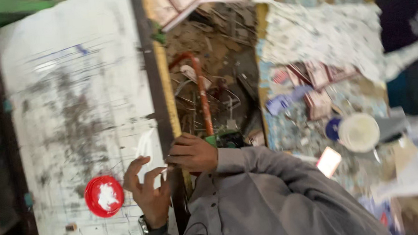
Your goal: The person cuts small white paper strips with scissors, then repeatedly applies a white paste from a red lid onto the strips and presses them onto a marked white board. The person handles the strips one at a time, aligning them along blue grid lines on the board.
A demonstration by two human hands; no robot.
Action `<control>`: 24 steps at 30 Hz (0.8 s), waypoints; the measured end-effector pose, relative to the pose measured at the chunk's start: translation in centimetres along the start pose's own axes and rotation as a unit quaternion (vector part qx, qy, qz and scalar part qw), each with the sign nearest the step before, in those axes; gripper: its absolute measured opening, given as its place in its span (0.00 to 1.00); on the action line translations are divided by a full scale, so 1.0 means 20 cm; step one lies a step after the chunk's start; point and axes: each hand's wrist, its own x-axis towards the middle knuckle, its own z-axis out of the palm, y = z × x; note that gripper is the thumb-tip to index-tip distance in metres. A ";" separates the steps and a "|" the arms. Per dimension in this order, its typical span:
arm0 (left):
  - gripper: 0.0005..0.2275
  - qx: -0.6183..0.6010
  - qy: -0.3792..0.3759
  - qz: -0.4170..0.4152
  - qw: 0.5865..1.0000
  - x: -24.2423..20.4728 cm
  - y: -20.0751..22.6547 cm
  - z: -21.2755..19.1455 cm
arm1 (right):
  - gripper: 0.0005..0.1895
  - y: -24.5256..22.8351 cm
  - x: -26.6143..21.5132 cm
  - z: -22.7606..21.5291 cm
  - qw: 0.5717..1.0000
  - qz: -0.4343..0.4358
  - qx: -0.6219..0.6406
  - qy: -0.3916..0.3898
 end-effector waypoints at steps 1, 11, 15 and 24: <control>0.12 -0.001 0.002 -0.010 1.000 -0.01 0.01 -0.02 | 0.18 -0.01 0.02 0.01 1.000 0.007 0.004 -0.012; 0.11 0.020 0.115 0.024 0.993 0.03 -0.05 -0.06 | 0.15 0.05 0.17 0.12 1.000 -0.005 0.030 0.005; 0.11 0.029 0.153 0.048 0.987 0.04 -0.11 -0.05 | 0.15 0.10 0.20 0.19 0.998 0.004 0.060 -0.008; 0.20 -0.031 0.140 -0.071 0.987 0.00 -0.33 -0.03 | 0.11 0.24 0.32 0.28 0.995 0.029 0.064 -0.067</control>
